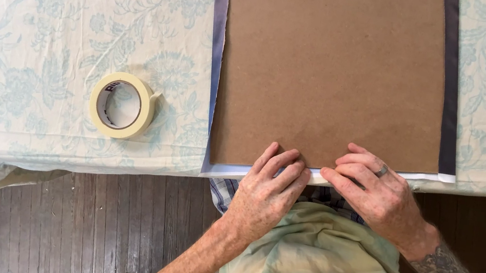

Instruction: Securing fabric to a cardboard backing board using masking tape as part of a framing process.

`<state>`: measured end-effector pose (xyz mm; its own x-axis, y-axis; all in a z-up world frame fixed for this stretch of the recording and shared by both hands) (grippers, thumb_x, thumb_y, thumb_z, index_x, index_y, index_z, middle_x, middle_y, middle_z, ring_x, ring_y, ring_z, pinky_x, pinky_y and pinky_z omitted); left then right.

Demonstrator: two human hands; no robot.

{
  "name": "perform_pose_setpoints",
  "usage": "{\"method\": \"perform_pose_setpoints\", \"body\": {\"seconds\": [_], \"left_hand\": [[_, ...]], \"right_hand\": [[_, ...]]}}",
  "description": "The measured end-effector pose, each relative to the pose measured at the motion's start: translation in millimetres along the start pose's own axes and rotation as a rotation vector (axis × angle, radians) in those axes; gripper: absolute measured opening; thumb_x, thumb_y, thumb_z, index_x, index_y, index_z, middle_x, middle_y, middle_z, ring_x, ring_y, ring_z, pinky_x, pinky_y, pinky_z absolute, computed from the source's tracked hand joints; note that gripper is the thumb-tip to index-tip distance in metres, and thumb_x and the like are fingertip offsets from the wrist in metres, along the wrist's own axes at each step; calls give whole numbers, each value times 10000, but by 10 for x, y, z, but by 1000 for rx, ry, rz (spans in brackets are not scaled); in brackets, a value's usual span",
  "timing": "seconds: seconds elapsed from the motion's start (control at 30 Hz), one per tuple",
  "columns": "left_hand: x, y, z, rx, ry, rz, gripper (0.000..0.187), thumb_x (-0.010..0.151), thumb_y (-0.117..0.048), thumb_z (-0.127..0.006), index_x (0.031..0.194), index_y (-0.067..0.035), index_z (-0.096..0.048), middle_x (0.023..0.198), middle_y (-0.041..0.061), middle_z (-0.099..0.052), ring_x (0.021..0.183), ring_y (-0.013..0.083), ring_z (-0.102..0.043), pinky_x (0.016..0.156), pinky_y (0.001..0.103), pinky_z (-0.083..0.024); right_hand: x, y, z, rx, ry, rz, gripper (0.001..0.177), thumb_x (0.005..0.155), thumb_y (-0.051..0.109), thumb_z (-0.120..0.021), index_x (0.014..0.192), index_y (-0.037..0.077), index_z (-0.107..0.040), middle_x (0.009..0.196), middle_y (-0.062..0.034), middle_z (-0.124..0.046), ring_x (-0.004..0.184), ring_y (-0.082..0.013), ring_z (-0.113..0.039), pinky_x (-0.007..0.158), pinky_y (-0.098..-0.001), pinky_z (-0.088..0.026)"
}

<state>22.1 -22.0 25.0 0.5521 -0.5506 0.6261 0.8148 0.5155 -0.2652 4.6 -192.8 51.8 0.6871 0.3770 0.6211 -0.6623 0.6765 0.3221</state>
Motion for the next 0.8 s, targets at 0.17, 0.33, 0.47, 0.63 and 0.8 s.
{"method": "perform_pose_setpoints", "body": {"seconds": [0.17,0.33,0.47,0.63,0.8], "left_hand": [[14,-9,12,22,6,-12,138,1015,-51,-556,992,-49,-692,1000,110,-651,1025,324,-696,1034,516,-537],[-16,-35,26,22,39,-13,172,1032,-68,-525,1048,-42,-694,1094,113,-678,1094,323,-695,1071,527,-510],[-12,-62,12,58,58,-15,165,1007,-46,-534,1029,-24,-696,1081,130,-695,1106,326,-705,1078,528,-508],[-17,-63,-22,102,82,-23,145,989,-39,-556,1022,-27,-697,1087,127,-702,1122,314,-707,1085,522,-506],[-4,-64,-16,130,112,-14,145,999,-57,-542,1008,-44,-686,1058,106,-690,1111,287,-708,1090,490,-507]], "right_hand": [[102,75,36,-42,3,-3,88,973,41,-672,937,26,-751,863,-77,-656,903,-285,-702,920,-505,-632],[81,96,18,-29,-15,-7,167,1014,30,-598,940,24,-748,873,-72,-664,918,-281,-725,950,-515,-615],[86,101,29,-11,-23,-8,177,1022,34,-580,957,16,-743,884,-74,-673,928,-283,-736,959,-518,-604],[80,95,26,-9,-35,9,192,1031,29,-562,966,9,-741,880,-77,-671,925,-282,-742,959,-516,-601],[68,83,29,27,-3,-54,133,1001,39,-618,958,17,-742,870,-68,-672,921,-279,-742,970,-510,-596]]}}
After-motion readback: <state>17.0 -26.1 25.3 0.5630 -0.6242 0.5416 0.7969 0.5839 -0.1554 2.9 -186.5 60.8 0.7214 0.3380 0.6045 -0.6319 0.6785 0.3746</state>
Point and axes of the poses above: each hand's wrist, its own x-axis towards the middle knuckle, its own z-axis out of the back of the hand, y = z × x, the point moved 4 cm from there along x, towards the middle knuckle
